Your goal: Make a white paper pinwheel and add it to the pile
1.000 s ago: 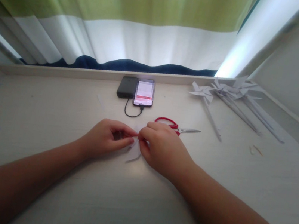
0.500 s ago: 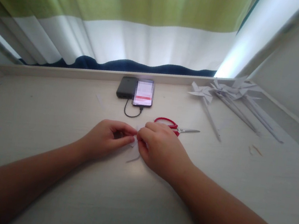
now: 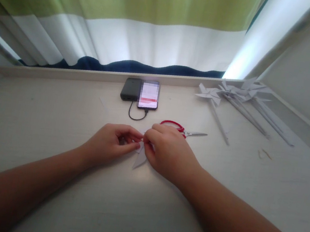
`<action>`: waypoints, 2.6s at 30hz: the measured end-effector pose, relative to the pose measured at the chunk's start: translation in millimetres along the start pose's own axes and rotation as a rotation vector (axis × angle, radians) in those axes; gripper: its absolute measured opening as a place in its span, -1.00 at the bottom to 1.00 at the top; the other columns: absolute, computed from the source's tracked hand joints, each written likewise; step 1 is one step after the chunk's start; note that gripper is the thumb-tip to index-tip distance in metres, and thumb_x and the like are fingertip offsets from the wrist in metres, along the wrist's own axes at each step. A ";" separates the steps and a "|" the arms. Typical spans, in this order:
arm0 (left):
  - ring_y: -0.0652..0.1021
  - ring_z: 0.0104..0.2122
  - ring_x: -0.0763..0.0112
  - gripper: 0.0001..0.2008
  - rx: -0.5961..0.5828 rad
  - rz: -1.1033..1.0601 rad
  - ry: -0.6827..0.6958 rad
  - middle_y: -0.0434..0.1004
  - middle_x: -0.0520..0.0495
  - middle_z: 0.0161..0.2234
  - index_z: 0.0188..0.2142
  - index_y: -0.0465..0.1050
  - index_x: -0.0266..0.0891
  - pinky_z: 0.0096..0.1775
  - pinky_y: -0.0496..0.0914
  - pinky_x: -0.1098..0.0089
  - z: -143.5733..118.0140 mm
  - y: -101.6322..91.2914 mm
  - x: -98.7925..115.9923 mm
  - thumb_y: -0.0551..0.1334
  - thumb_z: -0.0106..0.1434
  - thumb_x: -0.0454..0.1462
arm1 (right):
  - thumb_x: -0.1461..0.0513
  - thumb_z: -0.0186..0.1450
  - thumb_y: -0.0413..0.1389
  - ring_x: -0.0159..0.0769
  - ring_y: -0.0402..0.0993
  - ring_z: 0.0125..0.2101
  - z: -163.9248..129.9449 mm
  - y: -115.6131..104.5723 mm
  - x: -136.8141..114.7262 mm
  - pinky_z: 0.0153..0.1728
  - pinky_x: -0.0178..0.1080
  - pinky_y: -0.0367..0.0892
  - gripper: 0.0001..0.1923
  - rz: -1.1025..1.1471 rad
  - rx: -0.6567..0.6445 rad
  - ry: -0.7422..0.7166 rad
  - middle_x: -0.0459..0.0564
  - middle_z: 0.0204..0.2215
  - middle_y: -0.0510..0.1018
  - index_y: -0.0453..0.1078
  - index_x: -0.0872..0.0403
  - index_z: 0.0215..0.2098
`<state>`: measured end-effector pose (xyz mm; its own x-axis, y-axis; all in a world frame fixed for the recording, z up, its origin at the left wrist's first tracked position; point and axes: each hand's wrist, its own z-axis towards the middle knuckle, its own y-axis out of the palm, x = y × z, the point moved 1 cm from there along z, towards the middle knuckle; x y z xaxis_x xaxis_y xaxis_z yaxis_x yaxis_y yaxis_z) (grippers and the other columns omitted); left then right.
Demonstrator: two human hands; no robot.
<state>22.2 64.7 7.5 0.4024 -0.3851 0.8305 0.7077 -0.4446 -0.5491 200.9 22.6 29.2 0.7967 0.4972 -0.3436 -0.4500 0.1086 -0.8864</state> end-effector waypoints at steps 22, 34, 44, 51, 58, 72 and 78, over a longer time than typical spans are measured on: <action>0.54 -0.43 0.44 -0.78 0.012 0.005 -0.028 0.61 -0.03 -0.38 -0.19 0.56 -0.22 -0.32 0.44 0.43 1.4 -3.4 1.0 0.25 0.15 -0.27 | 0.35 0.17 0.07 -0.33 0.29 -0.39 -0.3 -1.0 3.3 -0.34 -0.29 0.18 -0.93 0.044 -0.011 0.021 -0.07 -0.45 0.41 0.35 0.09 -0.45; 0.56 -0.39 0.41 -0.76 0.031 -0.111 -0.051 0.62 -0.05 -0.33 -0.18 0.55 -0.24 -0.32 0.43 0.43 3.1 -4.0 -3.6 0.28 0.13 -0.26 | 0.35 0.16 0.08 -0.33 0.29 -0.39 0.1 -3.0 2.7 -0.33 -0.28 0.19 -0.93 0.047 0.006 0.043 -0.07 -0.46 0.42 0.34 0.09 -0.46; 0.57 -0.30 0.31 -0.73 -0.022 -0.157 -0.105 0.62 -0.10 -0.26 -0.15 0.54 -0.23 -0.24 0.44 0.34 4.5 -5.7 -4.4 0.27 0.15 -0.20 | 0.34 0.16 0.09 -0.33 0.30 -0.38 0.0 -3.8 1.7 -0.32 -0.28 0.21 -0.94 0.080 0.032 0.063 -0.09 -0.45 0.42 0.36 0.08 -0.45; 0.57 -0.28 0.30 -0.73 -0.078 -0.227 -0.124 0.61 -0.10 -0.24 -0.13 0.53 -0.23 -0.23 0.44 0.33 4.5 -5.7 -5.1 0.24 0.18 -0.20 | 0.34 0.17 0.09 -0.35 0.30 -0.39 -1.2 -5.4 1.3 -0.33 -0.28 0.21 -0.94 0.096 0.053 0.055 -0.10 -0.46 0.42 0.37 0.09 -0.44; 0.57 -0.29 0.31 -0.74 -0.055 -0.223 -0.131 0.61 -0.10 -0.26 -0.16 0.53 -0.23 -0.24 0.43 0.34 4.5 -5.4 -5.6 0.26 0.16 -0.21 | 0.34 0.18 0.08 -0.34 0.30 -0.39 -0.6 -3.5 2.7 -0.32 -0.27 0.21 -0.94 0.094 0.043 0.038 -0.09 -0.45 0.41 0.37 0.09 -0.44; 0.54 -0.37 0.40 -0.73 0.023 -0.227 -0.081 0.60 -0.09 -0.33 -0.16 0.53 -0.25 -0.31 0.42 0.40 3.3 -3.2 -5.8 0.29 0.12 -0.24 | 0.33 0.20 0.06 -0.32 0.31 -0.38 -0.3 -4.3 1.4 -0.32 -0.26 0.20 -0.91 0.081 0.020 -0.004 -0.06 -0.44 0.42 0.39 0.09 -0.43; 0.57 -0.32 0.35 -0.72 0.033 -0.258 -0.094 0.61 -0.13 -0.29 -0.16 0.52 -0.27 -0.24 0.46 0.34 2.6 -2.9 -4.9 0.30 0.11 -0.24 | 0.35 0.19 0.07 -0.31 0.32 -0.38 -0.8 -4.5 -0.1 -0.32 -0.27 0.21 -0.91 0.076 0.012 0.006 -0.05 -0.44 0.43 0.40 0.10 -0.42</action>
<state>19.7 70.0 5.2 0.2573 -0.1849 0.9485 0.8117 -0.4912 -0.3159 203.2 21.3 32.9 0.7628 0.4990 -0.4113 -0.5135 0.0810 -0.8542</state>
